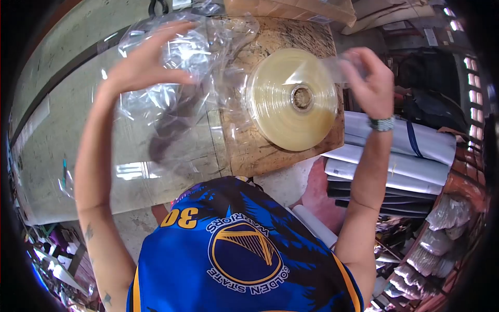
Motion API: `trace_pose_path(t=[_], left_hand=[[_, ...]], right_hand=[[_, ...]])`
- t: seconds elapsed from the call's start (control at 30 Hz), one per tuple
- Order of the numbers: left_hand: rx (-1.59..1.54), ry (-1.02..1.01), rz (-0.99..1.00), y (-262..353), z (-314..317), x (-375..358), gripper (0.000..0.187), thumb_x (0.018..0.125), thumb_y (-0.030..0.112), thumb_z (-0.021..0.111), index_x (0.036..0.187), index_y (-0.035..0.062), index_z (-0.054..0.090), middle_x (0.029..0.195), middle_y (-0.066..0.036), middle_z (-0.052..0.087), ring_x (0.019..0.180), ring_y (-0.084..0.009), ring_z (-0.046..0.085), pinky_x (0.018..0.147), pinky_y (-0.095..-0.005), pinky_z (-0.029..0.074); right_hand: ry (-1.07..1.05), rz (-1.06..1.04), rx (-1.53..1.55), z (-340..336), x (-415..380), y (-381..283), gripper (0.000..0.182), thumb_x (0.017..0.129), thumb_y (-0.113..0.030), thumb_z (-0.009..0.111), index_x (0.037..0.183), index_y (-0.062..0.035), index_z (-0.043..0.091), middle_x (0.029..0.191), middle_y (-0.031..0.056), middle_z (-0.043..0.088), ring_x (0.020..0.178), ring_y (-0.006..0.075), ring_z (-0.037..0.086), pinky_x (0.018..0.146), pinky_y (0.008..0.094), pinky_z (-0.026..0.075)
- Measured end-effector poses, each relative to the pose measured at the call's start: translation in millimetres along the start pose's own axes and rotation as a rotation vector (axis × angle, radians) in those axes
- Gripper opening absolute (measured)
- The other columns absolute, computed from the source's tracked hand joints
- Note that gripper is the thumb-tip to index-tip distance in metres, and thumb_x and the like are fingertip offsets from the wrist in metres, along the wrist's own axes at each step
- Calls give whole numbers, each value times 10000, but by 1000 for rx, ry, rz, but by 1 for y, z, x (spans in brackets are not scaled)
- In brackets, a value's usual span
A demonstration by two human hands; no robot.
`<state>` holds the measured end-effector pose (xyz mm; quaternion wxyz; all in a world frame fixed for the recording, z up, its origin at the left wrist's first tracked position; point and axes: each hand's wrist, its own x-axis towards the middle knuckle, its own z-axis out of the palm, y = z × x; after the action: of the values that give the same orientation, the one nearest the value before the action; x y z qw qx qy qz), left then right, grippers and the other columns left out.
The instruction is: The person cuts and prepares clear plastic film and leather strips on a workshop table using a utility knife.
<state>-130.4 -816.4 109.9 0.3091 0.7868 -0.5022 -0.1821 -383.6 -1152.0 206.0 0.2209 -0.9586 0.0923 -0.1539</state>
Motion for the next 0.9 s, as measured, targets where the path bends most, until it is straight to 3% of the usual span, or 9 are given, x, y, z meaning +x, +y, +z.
trace_pose_path(t=[0.07, 0.23, 0.3, 0.5, 0.6, 0.7, 0.77, 0.83, 0.9], left_hand=[[-139, 85, 349, 58, 48, 39, 1005, 678, 477, 899, 1473, 43, 466, 1536, -205, 441, 1453, -319, 386, 1216, -464, 294], [-209, -286, 56, 113, 28, 83, 461, 970, 403, 631, 1216, 16, 679, 1184, -180, 691, 1079, -249, 661, 948, -405, 543], [-448, 158, 327, 77, 14, 51, 367, 1035, 311, 545, 1179, 11, 699, 1083, -138, 710, 909, -195, 667, 810, -365, 570], [65, 261, -130, -92, -35, -27, 366, 1044, 284, 542, 1232, -9, 657, 1049, -71, 642, 898, -162, 561, 859, -320, 478], [427, 69, -210, -160, -2, -51, 678, 828, 406, 815, 1360, 57, 579, 1375, -178, 590, 1308, -321, 534, 1109, -462, 416], [184, 219, 65, -15, 7, -2, 1106, 608, 531, 910, 1521, 130, 431, 1602, -191, 345, 1516, -402, 226, 1237, -550, 219], [-5, 344, 332, 78, 23, 35, 1107, 637, 526, 906, 1514, 73, 406, 1579, -228, 365, 1485, -430, 285, 1217, -545, 260], [-13, 516, 356, 119, 57, 74, 835, 730, 452, 850, 1366, 17, 529, 1393, -267, 554, 1365, -467, 447, 1137, -499, 377], [-2, 178, 93, 140, 26, 86, 445, 847, 294, 712, 1157, -14, 625, 1125, -261, 669, 1033, -422, 647, 910, -459, 525]], right_hand=[[-48, -168, -79, 31, 19, -49, 163, 867, -120, 713, 1006, -48, 666, 911, 123, 681, 770, 282, 682, 688, 365, 535], [-102, -181, -177, 15, 43, -66, 185, 846, -105, 707, 1018, -63, 654, 835, 116, 664, 741, 257, 678, 653, 369, 527], [-32, -203, -248, -8, 41, -24, 175, 874, -116, 712, 1020, -42, 652, 784, 106, 630, 695, 226, 627, 641, 342, 509], [98, 184, -191, -80, 5, 142, 183, 951, -114, 691, 1099, -9, 669, 916, 42, 689, 858, 96, 634, 794, 254, 510], [135, 151, -70, -73, 12, 120, 171, 964, -85, 667, 1112, 2, 663, 932, 58, 697, 878, 105, 649, 811, 259, 517], [64, -38, -139, -25, 35, 11, 169, 942, -28, 651, 1108, 1, 660, 942, 95, 713, 871, 140, 681, 812, 287, 533], [16, -213, -116, 14, 48, -47, 169, 901, -10, 651, 1069, -18, 657, 919, 138, 700, 824, 233, 702, 761, 322, 545], [-2, -285, -166, 31, 58, -76, 184, 880, -11, 662, 1063, -26, 650, 898, 142, 696, 812, 258, 703, 741, 334, 544], [21, -240, -133, 30, 61, -76, 198, 876, -7, 661, 1072, -29, 648, 889, 146, 692, 800, 261, 697, 734, 329, 539]])
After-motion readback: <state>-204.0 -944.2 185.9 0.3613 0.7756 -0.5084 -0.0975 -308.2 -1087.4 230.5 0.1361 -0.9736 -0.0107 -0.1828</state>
